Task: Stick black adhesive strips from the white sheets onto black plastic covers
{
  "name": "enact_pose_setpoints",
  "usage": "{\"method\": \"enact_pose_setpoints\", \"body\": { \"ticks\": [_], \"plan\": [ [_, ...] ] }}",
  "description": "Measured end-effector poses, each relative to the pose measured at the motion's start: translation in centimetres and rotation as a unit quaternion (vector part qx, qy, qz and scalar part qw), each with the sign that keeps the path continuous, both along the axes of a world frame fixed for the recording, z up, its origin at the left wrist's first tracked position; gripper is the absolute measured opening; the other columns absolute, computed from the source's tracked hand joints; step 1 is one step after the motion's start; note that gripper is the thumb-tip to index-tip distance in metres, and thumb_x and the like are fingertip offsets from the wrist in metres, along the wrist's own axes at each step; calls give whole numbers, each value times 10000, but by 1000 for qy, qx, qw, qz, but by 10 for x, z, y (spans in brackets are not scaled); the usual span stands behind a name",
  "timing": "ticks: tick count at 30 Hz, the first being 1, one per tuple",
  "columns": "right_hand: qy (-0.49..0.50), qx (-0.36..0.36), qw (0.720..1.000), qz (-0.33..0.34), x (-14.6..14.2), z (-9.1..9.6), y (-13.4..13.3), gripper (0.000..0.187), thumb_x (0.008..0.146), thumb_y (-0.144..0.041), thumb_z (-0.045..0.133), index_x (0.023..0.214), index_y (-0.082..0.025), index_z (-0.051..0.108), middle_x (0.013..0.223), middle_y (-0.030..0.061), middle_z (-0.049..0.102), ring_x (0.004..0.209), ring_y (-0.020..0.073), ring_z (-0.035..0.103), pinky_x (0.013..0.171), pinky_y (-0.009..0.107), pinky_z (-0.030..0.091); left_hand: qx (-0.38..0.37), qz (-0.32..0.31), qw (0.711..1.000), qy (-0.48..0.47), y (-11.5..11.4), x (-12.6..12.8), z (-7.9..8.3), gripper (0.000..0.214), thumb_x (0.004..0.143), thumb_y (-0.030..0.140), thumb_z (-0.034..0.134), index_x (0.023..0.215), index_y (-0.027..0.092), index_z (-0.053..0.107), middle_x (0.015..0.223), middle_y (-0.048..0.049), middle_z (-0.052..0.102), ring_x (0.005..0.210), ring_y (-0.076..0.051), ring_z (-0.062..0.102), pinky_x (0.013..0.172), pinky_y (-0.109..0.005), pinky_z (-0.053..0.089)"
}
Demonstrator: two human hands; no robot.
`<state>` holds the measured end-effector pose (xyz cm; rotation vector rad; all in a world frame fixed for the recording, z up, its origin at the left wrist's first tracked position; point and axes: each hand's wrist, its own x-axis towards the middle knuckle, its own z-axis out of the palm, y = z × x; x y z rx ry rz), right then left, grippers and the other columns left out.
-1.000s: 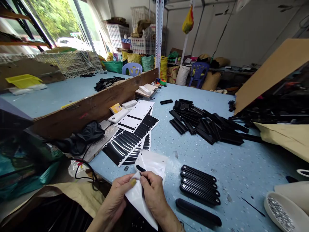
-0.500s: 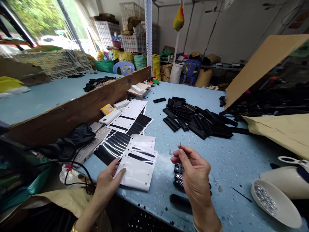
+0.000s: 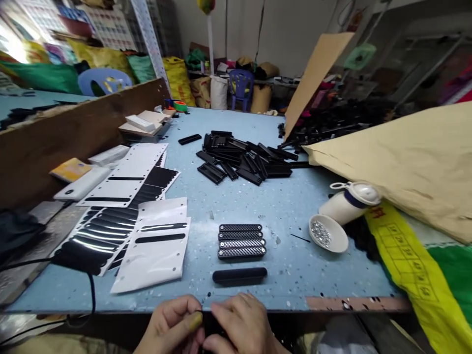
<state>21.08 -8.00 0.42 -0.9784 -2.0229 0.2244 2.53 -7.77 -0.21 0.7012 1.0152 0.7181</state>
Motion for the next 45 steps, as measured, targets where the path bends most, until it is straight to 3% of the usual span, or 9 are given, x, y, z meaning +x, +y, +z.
{"method": "enact_pose_setpoints", "body": {
  "ticks": [3,7,12,15,17,21,27,39,45],
  "plan": [
    [-3,6,999,-52,28,-2,-10,196,942,-192,569,1099,-112,656,853,127,750,709,228,698,627,348,585,-22,20,1000,10,10,5,3,393,739,481,796,660,138,621,555,-29,660,426,-64,503,444,-155,333],
    [33,-16,997,-66,46,-5,-18,213,879,-81,578,1068,-128,667,807,108,735,680,226,682,599,347,577,-25,1,999,31,20,13,6,394,724,500,799,660,141,651,569,-35,672,431,-72,517,438,-157,351],
    [78,-123,986,-86,55,1,-17,166,823,-109,639,958,-180,704,716,70,702,617,216,659,549,328,561,69,0,985,156,31,13,-3,427,722,570,763,718,144,749,499,-42,661,410,-114,544,394,-193,362],
    [114,-169,971,-123,72,3,-7,122,824,-141,662,911,-208,716,719,44,698,627,200,661,561,308,558,149,100,955,238,45,2,-7,430,728,543,751,963,183,766,578,-26,713,504,-182,639,437,-247,471],
    [149,-209,955,-149,87,-1,7,90,814,-169,700,886,-217,725,754,36,714,671,196,677,605,303,565,212,116,925,293,58,-3,-10,352,710,489,761,912,201,772,641,-27,747,571,-208,687,527,-281,551],
    [206,-261,931,-151,108,-22,41,75,775,-212,755,850,-217,757,861,59,757,809,225,710,730,347,582,328,55,863,380,84,0,-22,220,699,392,730,812,207,769,693,-42,771,586,-215,706,573,-309,584],
    [203,-273,930,-143,103,-41,65,60,749,-224,760,806,-206,767,823,64,760,765,223,709,689,345,576,417,-5,808,415,98,18,-33,199,734,281,661,888,190,748,674,-44,747,481,-168,623,458,-277,510],
    [168,-255,942,-136,88,-36,81,83,784,-242,731,853,-220,772,824,64,760,771,221,710,717,371,582,444,-11,805,394,113,25,-34,166,825,252,597,912,216,735,795,-81,780,667,-217,724,606,-332,570],
    [143,-248,954,-92,91,-31,69,113,798,-204,714,885,-233,781,882,72,772,803,229,730,719,359,606,448,-24,800,398,96,14,-32,139,827,240,608,895,198,722,761,-71,761,613,-191,691,583,-311,553]
  ]
}}
